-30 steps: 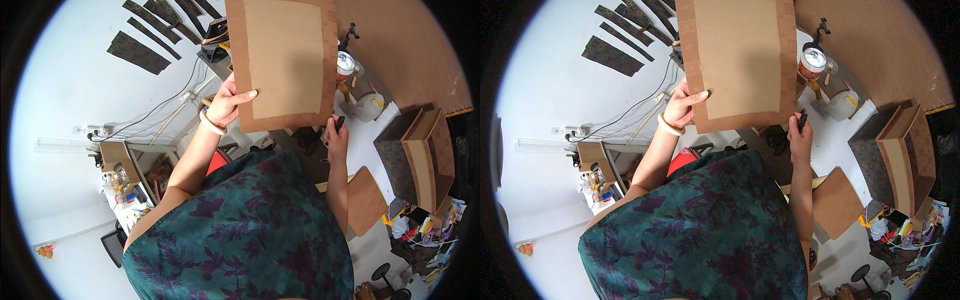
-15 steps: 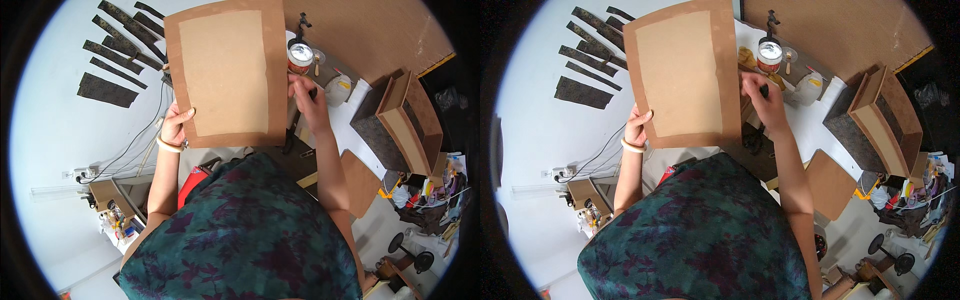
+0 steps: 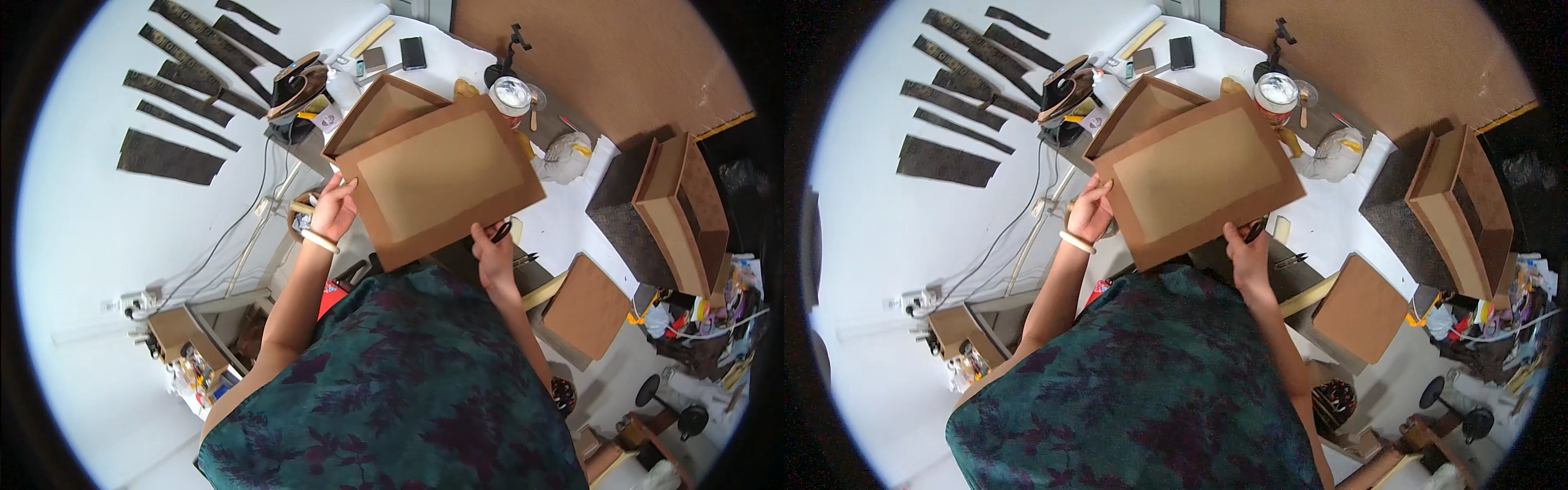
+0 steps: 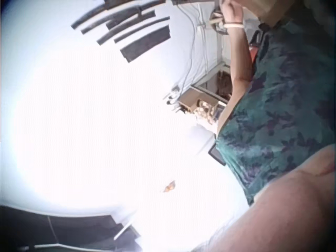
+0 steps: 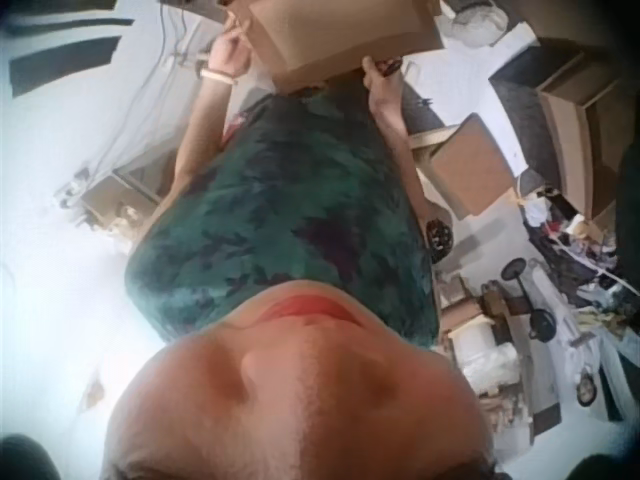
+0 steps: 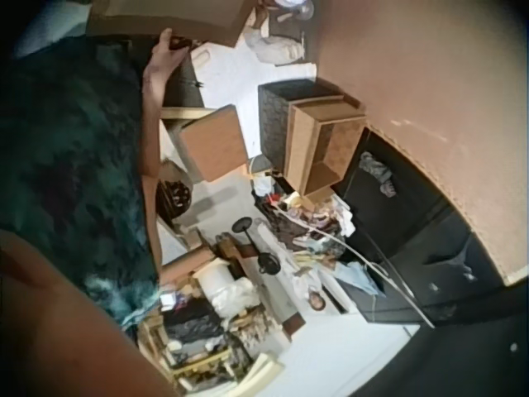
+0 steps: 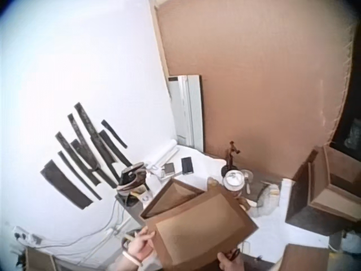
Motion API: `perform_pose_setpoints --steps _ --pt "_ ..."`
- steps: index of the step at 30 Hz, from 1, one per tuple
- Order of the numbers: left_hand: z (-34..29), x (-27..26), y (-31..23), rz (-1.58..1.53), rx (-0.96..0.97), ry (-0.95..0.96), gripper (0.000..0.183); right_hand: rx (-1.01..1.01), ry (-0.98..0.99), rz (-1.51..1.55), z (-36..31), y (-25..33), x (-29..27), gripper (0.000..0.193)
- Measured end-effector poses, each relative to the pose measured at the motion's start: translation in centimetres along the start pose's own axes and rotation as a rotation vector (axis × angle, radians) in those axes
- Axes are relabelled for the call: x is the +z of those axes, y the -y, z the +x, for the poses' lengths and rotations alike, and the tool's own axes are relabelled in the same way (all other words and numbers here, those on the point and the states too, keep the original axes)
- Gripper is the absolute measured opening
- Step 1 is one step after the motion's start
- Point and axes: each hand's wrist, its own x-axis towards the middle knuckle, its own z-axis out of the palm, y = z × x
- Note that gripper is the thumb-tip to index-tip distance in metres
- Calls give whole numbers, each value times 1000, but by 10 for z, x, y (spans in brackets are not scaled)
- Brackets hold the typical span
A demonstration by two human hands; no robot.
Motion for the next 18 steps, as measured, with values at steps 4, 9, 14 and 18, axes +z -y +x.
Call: perform_pose_setpoints --steps 4,9,14,18 --pt "74 15 -46 278 79 91 35 92 -5 102 1 -24 44 11" --pt "171 -7 -101 405 20 202 33 175 -171 178 17 -15 134 16" --pt "221 -23 -127 433 -4 140 31 206 -256 -67 50 -18 160 25" --pt "235 -68 -121 425 5 68 39 31 -341 -326 30 -11 163 23"
